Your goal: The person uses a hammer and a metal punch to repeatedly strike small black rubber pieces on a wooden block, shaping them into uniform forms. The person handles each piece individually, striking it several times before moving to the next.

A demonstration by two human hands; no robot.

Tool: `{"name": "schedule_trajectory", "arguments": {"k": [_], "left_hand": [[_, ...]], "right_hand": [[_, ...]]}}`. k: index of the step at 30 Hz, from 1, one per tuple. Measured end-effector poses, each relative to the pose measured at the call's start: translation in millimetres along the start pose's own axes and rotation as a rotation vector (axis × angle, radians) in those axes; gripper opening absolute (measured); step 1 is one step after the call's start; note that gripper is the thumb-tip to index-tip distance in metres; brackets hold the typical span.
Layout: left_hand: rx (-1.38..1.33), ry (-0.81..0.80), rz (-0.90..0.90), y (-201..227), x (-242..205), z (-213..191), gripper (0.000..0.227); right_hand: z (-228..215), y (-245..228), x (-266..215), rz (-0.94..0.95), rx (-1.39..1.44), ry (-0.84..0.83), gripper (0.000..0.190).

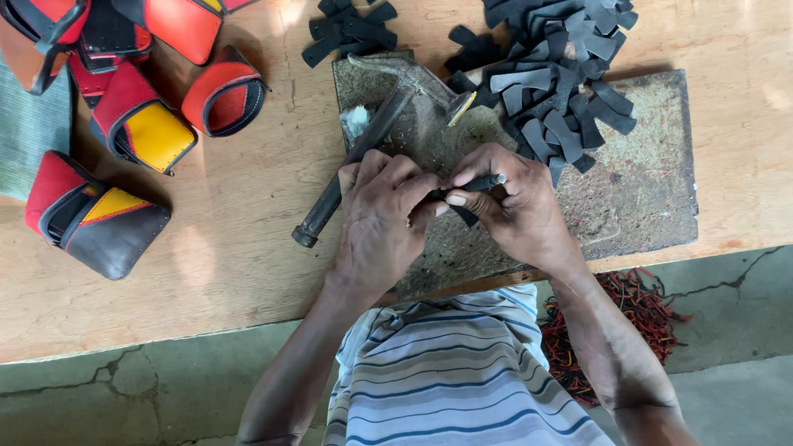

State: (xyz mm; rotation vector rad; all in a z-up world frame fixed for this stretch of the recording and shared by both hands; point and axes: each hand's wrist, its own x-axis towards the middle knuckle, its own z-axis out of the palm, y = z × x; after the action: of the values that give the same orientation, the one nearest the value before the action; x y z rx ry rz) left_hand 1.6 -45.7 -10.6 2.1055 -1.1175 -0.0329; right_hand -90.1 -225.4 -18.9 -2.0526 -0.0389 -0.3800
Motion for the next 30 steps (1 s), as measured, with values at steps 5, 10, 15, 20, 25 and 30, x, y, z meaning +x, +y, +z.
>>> {"name": "schedule_trajectory", "arguments": {"k": [5, 10, 15, 20, 25, 30], "left_hand": [[-0.11, -0.041, -0.063, 5, 1, -1, 0.025], [-0.448, -0.065, -0.223, 5, -2, 9, 0.021], [-0.576, -0.002, -0.283, 4, -3, 19, 0.026], [-0.889, 0.123, -0.304, 1, -7, 21, 0.044], [-0.882, 0.16, -0.211, -1, -11, 21, 0.049], [-0.88, 0.156, -0.174, 4, -12, 19, 0.039]], "right_hand": [[-7, -4, -5, -0.01, 0.195, -0.029, 0.017], [-5, -4, -10, -0.068, 0.066, 0.083, 0.018], [11, -2, -10, -0.012, 0.245, 0.313, 0.018], [-3, -2, -9, -0.001, 0.472, 0.461, 0.02], [-11, -2, -17, -0.003, 0.469, 0.486, 0.022], [-11, -1, -24, 0.007, 0.476, 0.511, 0.022]]}}
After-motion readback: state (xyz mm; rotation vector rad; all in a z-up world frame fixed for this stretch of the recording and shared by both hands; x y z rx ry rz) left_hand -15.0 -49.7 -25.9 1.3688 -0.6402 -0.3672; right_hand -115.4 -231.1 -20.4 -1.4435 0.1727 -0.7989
